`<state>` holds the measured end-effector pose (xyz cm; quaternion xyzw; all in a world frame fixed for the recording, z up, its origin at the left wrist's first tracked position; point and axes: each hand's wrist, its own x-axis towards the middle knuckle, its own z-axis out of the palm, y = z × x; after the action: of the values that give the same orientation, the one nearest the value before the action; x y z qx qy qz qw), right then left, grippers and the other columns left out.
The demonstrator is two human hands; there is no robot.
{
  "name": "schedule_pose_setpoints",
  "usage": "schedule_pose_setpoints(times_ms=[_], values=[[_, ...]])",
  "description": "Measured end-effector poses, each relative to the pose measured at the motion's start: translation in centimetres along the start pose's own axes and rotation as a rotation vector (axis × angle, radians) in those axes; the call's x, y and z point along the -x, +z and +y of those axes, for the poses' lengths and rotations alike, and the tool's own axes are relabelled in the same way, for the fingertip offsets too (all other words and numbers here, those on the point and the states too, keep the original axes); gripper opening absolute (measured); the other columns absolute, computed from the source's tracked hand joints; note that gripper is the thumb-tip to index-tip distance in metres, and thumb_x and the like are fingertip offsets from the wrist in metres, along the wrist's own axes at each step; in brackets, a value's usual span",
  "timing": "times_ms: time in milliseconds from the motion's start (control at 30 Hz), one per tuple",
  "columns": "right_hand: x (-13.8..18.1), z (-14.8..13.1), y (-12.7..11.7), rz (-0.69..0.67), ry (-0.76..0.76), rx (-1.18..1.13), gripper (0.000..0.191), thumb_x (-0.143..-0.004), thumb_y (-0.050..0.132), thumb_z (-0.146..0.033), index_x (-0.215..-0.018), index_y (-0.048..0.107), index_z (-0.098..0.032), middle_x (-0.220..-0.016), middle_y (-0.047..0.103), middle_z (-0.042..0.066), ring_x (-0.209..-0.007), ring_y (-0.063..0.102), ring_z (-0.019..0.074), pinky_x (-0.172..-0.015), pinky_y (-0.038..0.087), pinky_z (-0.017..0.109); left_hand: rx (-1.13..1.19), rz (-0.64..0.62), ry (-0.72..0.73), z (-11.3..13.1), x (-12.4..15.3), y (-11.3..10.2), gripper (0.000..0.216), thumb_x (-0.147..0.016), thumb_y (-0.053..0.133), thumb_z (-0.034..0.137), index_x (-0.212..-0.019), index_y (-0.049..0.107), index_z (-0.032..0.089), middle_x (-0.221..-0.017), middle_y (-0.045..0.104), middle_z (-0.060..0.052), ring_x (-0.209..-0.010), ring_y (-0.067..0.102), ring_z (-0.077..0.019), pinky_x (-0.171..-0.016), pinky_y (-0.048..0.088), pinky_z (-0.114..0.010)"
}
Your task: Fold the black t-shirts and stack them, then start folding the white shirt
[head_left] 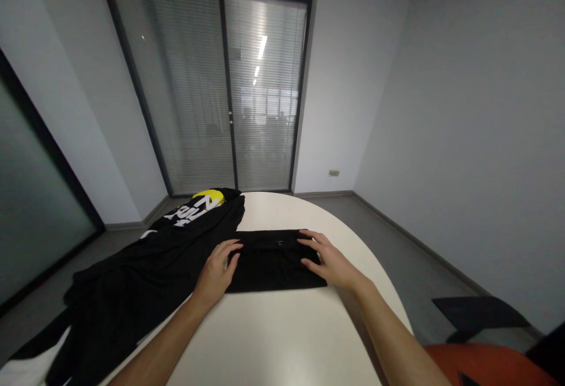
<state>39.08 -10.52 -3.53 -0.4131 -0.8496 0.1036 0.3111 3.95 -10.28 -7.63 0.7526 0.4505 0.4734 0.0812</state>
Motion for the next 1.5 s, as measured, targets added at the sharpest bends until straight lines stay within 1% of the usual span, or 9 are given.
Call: schedule_pose_setpoints(times_ms=[67,133,233,333,633,833,1033,1300,1500], values=[[0.4,0.2,-0.3,-0.067,0.019,-0.009,0.056,-0.080,0.075,-0.030,-0.134,0.060,-0.029,-0.153,0.040,0.010,-0.139,0.038,0.0304,-0.114,0.035,0.053,-0.035,-0.075,0.046,0.0,0.1,-0.2,0.030,-0.092,0.053,0.022,-0.119,0.064,0.025,-0.132,0.060,-0.008,-0.123,0.057,-0.0230,-0.107,0.047,-0.044],[0.6,0.3,-0.6,-0.095,0.030,-0.010,0.041,-0.078,0.077,-0.031,-0.118,0.069,-0.029,-0.155,0.038,0.008,-0.141,0.036,0.0315,-0.114,0.035,0.055,-0.073,-0.118,0.072,0.0,0.3,-0.5,0.034,-0.089,0.054,0.018,-0.121,0.063,0.026,-0.137,0.056,-0.008,-0.127,0.055,-0.0235,-0.108,0.046,-0.045],[0.5,0.1,-0.6,-0.112,0.036,0.004,0.018,-0.082,0.074,-0.032,-0.099,0.076,-0.028,-0.154,0.039,0.006,-0.140,0.038,0.0314,-0.114,0.034,0.055,-0.125,-0.116,0.083,0.0,0.2,-0.7,0.025,-0.089,0.055,0.017,-0.109,0.067,0.026,-0.135,0.057,-0.007,-0.123,0.057,-0.0243,-0.105,0.049,-0.045],[0.3,-0.2,-0.4,-0.108,0.068,0.038,0.020,-0.085,0.070,-0.031,-0.104,0.076,-0.027,-0.151,0.045,0.007,-0.136,0.042,0.0301,-0.113,0.036,0.053,-0.156,-0.090,0.097,0.1,0.0,-0.8,0.012,-0.092,0.056,0.023,-0.095,0.068,0.025,-0.128,0.061,-0.007,-0.116,0.060,-0.0244,-0.102,0.051,-0.044],[-0.1,-0.4,-0.5,-0.136,0.076,0.136,0.021,-0.097,0.050,-0.027,-0.098,0.071,-0.023,-0.108,0.069,0.010,-0.107,0.062,0.0237,-0.093,0.051,0.039,-0.151,-0.089,0.024,0.1,0.0,-0.9,0.010,-0.095,0.051,0.025,-0.093,0.060,0.023,-0.125,0.063,-0.008,-0.116,0.060,-0.0238,-0.100,0.050,-0.043],[0.0,-1.6,-0.4,-0.124,-0.034,0.049,0.015,-0.083,0.061,-0.014,-0.089,0.071,-0.024,-0.139,0.055,0.007,-0.124,0.053,0.0246,-0.106,0.043,0.043,-0.183,-0.200,0.138,1.3,0.1,-1.6,0.005,-0.088,0.058,0.020,-0.085,0.061,0.023,-0.135,0.057,-0.008,-0.126,0.052,-0.0264,-0.104,0.048,-0.047],[-0.4,-2.6,0.3,-0.105,-0.062,0.108,0.018,-0.079,0.073,-0.025,-0.097,0.071,-0.024,-0.140,0.054,0.010,-0.127,0.051,0.0286,-0.106,0.041,0.048,-0.209,-0.306,0.243,2.0,0.4,-1.8,0.007,-0.083,0.070,0.026,-0.089,0.067,0.023,-0.144,0.052,-0.008,-0.136,0.042,-0.0314,-0.110,0.042,-0.055],[-1.1,-4.4,1.4,-0.015,-0.172,0.109,0.006,-0.082,0.065,-0.020,-0.087,0.064,-0.023,-0.140,0.055,0.008,-0.130,0.047,0.0273,-0.109,0.037,0.049,-0.200,-0.328,0.275,1.8,0.4,-1.8,0.013,-0.092,0.056,0.020,-0.089,0.069,0.024,-0.143,0.053,-0.007,-0.137,0.042,-0.0284,-0.113,0.040,-0.056],[-1.2,-4.9,2.3,-0.135,-0.176,0.182,0.015,-0.074,0.072,-0.026,-0.088,0.068,-0.024,-0.149,0.048,0.005,-0.139,0.037,0.0338,-0.114,0.026,0.059,-0.197,-0.344,0.282,1.8,0.3,-2.4,0.012,-0.086,0.055,0.013,-0.084,0.063,0.022,-0.144,0.053,-0.008,-0.137,0.044,-0.0281,-0.113,0.041,-0.053]])
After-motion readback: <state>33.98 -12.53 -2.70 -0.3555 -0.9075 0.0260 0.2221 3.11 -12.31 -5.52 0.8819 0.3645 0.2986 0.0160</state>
